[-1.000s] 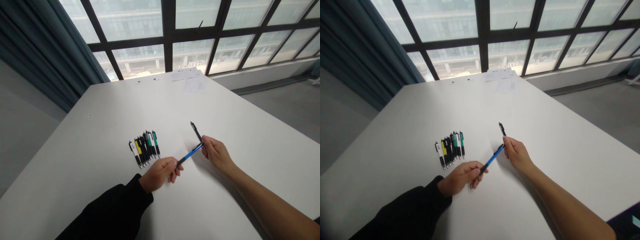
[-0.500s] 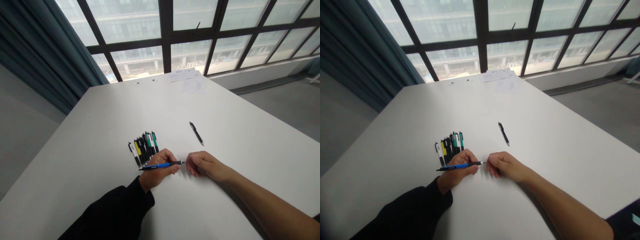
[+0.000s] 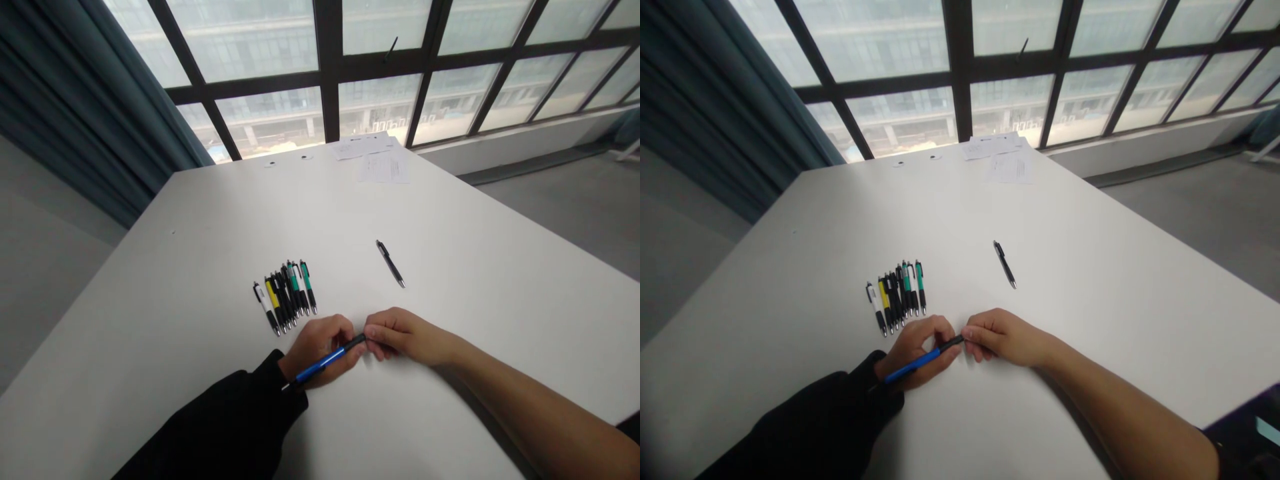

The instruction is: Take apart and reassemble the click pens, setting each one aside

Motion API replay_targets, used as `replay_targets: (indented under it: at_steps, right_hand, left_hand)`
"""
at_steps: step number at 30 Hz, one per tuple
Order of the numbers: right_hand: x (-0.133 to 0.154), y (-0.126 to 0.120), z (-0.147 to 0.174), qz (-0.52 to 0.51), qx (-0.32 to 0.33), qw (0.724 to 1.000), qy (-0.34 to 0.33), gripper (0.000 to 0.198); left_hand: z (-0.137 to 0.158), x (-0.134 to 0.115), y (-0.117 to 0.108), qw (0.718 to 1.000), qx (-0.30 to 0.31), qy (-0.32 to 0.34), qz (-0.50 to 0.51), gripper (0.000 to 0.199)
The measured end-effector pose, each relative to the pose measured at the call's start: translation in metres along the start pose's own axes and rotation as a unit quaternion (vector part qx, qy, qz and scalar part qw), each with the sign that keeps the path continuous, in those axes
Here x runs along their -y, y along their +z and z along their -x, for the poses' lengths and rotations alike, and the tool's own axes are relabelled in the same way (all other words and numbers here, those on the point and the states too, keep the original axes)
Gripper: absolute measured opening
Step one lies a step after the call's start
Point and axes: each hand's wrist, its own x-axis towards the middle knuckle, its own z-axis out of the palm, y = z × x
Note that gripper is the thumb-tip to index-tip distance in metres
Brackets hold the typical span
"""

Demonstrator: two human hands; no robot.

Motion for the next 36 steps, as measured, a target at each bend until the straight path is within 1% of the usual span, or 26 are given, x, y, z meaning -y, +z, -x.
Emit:
replay_targets:
  at_steps: [2,4,6,9,12,14,16,17,19,22,24,28,29,31,33,36]
  right_hand:
    - [-0.001,0.000,0.000,-0.007,0.024,1.000,-0.003,0.049]
    - [-0.001,0.000,0.000,-0.007,0.032,0.999,-0.007,0.047]
    - [-0.001,0.001,0.000,-0.001,0.020,1.000,-0.009,0.047]
    - [-0.002,0.002,-0.002,0.002,-0.008,1.000,-0.014,0.045]
    - [-0.007,0.003,-0.003,-0.024,-0.040,0.999,-0.019,0.035]
    - [-0.010,0.004,-0.003,-0.053,-0.067,0.996,-0.022,0.029]
    - [-0.012,0.004,-0.004,-0.074,-0.086,0.993,-0.029,0.031]
    - [-0.011,0.003,-0.004,-0.074,-0.089,0.993,-0.033,0.033]
    - [-0.008,0.001,-0.003,-0.047,-0.074,0.996,-0.032,0.037]
    - [-0.003,-0.001,-0.003,0.020,-0.057,0.998,-0.010,0.051]
    - [-0.001,-0.002,-0.002,0.027,-0.064,0.998,0.002,0.049]
    - [-0.004,-0.002,-0.001,-0.044,-0.077,0.996,-0.008,0.034]
    - [-0.005,-0.002,-0.001,-0.050,-0.077,0.996,-0.014,0.035]
    - [-0.004,-0.002,0.000,-0.033,-0.070,0.997,-0.028,0.039]
    - [-0.003,-0.003,0.001,-0.002,-0.051,0.998,-0.026,0.032]
    - [-0.001,-0.003,0.000,0.031,-0.034,0.999,-0.004,0.042]
  left_hand:
    - [0.000,-0.001,0.000,0.992,-0.007,0.076,-0.097,0.018]
    - [0.000,-0.003,0.000,0.977,-0.010,0.134,-0.167,0.024]
    - [-0.001,-0.003,0.001,0.970,-0.009,0.151,-0.190,0.028]
    - [-0.002,-0.002,0.001,0.983,0.007,0.106,-0.152,0.033]
    - [-0.001,0.000,0.001,0.995,0.022,0.044,-0.087,0.039]
    - [-0.001,0.000,0.001,0.999,0.025,0.008,-0.045,0.042]
    - [-0.001,-0.001,0.000,0.999,0.032,-0.017,-0.006,0.044]
    - [-0.002,-0.002,-0.001,0.999,0.039,-0.024,0.009,0.045]
    - [-0.003,-0.004,-0.002,0.998,0.054,-0.026,0.025,0.044]
    - [-0.003,-0.005,-0.003,0.997,0.061,-0.024,0.030,0.046]
    - [-0.003,-0.004,-0.003,0.997,0.062,-0.026,0.031,0.048]
    - [-0.002,-0.003,-0.002,0.997,0.062,-0.041,0.024,0.048]
    - [-0.002,-0.002,-0.002,0.997,0.062,-0.045,0.021,0.047]
    - [-0.002,-0.002,-0.003,0.997,0.063,-0.048,0.018,0.044]
    - [-0.002,-0.003,-0.003,0.996,0.069,-0.048,0.020,0.042]
    - [-0.002,-0.003,-0.004,0.995,0.082,-0.047,0.020,0.041]
